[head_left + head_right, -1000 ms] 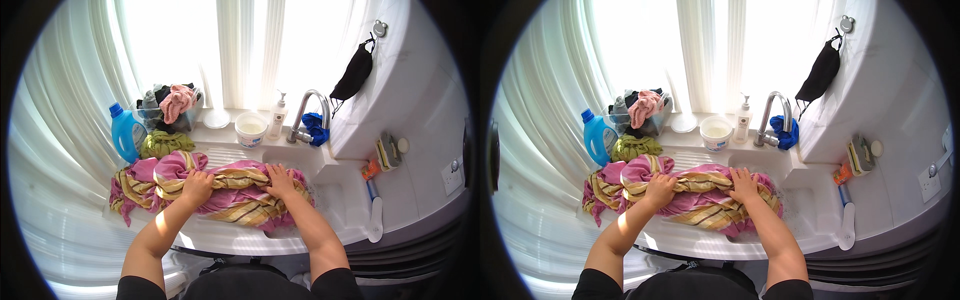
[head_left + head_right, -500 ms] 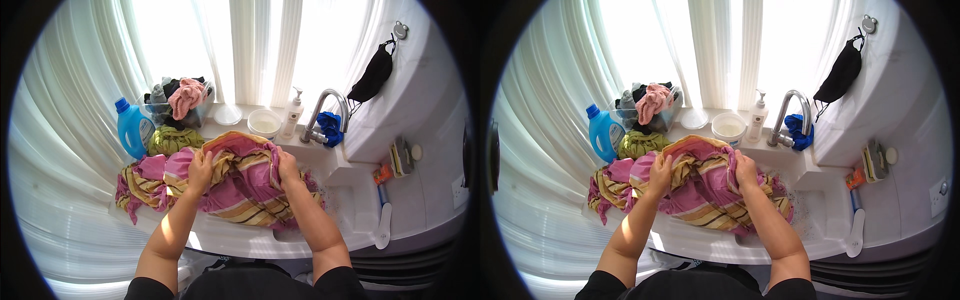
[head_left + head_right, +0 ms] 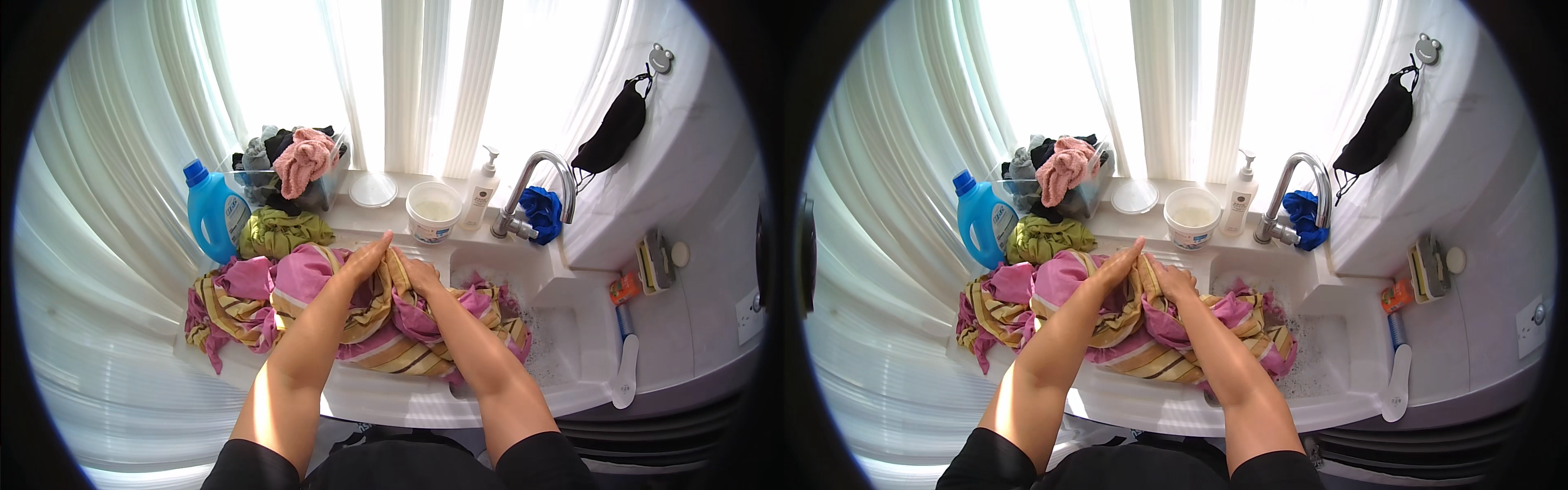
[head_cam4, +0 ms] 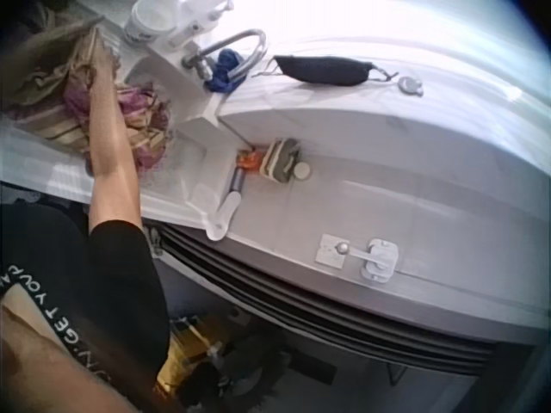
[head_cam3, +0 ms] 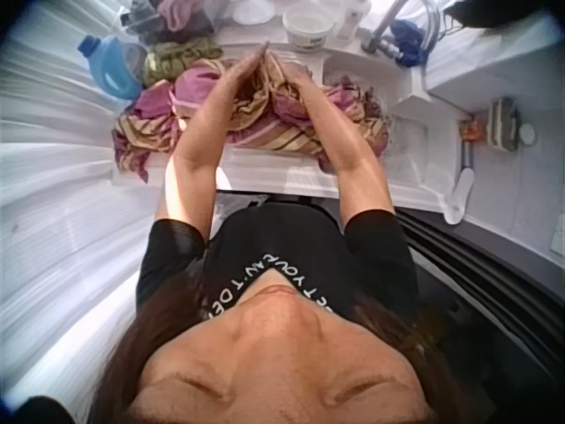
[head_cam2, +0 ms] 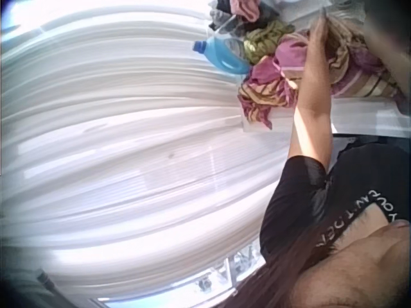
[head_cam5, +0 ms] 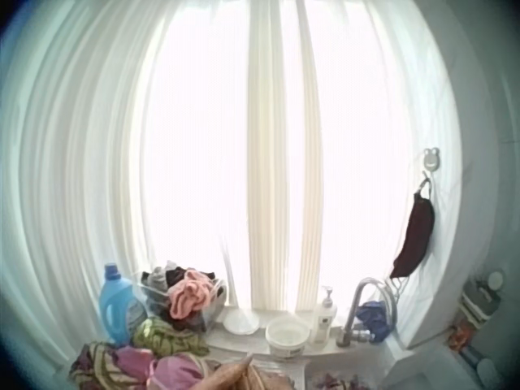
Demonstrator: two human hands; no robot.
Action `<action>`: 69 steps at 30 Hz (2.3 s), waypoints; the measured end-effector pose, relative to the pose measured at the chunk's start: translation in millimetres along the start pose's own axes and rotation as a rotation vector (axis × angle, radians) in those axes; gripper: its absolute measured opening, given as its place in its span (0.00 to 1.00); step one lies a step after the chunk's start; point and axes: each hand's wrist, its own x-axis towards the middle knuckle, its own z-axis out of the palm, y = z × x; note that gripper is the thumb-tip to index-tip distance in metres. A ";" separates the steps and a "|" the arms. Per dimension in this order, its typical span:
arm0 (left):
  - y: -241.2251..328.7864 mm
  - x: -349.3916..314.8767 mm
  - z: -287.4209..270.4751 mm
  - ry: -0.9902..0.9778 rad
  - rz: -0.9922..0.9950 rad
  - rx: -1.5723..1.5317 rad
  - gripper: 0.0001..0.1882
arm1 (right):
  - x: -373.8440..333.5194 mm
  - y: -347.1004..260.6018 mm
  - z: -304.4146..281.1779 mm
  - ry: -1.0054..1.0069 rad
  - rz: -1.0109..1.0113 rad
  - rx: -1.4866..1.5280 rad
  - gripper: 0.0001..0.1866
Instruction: The person washes a pink and gold garment by hand in a sink. They rub the fabric against a plastic washboard insert, wring it out, and rinse it under running water from the faucet.
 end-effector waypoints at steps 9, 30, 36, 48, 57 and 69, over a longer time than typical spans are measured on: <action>2.6 -187.8 30.2 0.207 0.892 0.266 0.11 | -195.7 38.3 -26.9 0.211 -1.129 -0.065 0.31; -42.7 -123.8 53.6 0.362 0.769 0.577 0.11 | -130.5 58.4 15.0 0.204 -0.890 -0.282 0.22; -39.8 19.8 42.6 0.516 0.506 0.847 0.13 | -15.9 -13.1 3.1 0.406 -0.309 -0.290 0.21; -45.4 -52.7 54.3 0.348 0.578 0.529 0.16 | -53.1 35.9 -7.6 0.228 -0.926 -0.260 0.22; -12.7 -76.7 17.5 0.080 0.584 0.420 0.18 | -97.1 15.8 -44.6 0.068 -0.865 -0.047 0.27; -31.2 13.9 44.0 0.595 0.556 0.633 0.09 | -4.8 7.5 7.1 0.529 -0.597 -0.297 0.13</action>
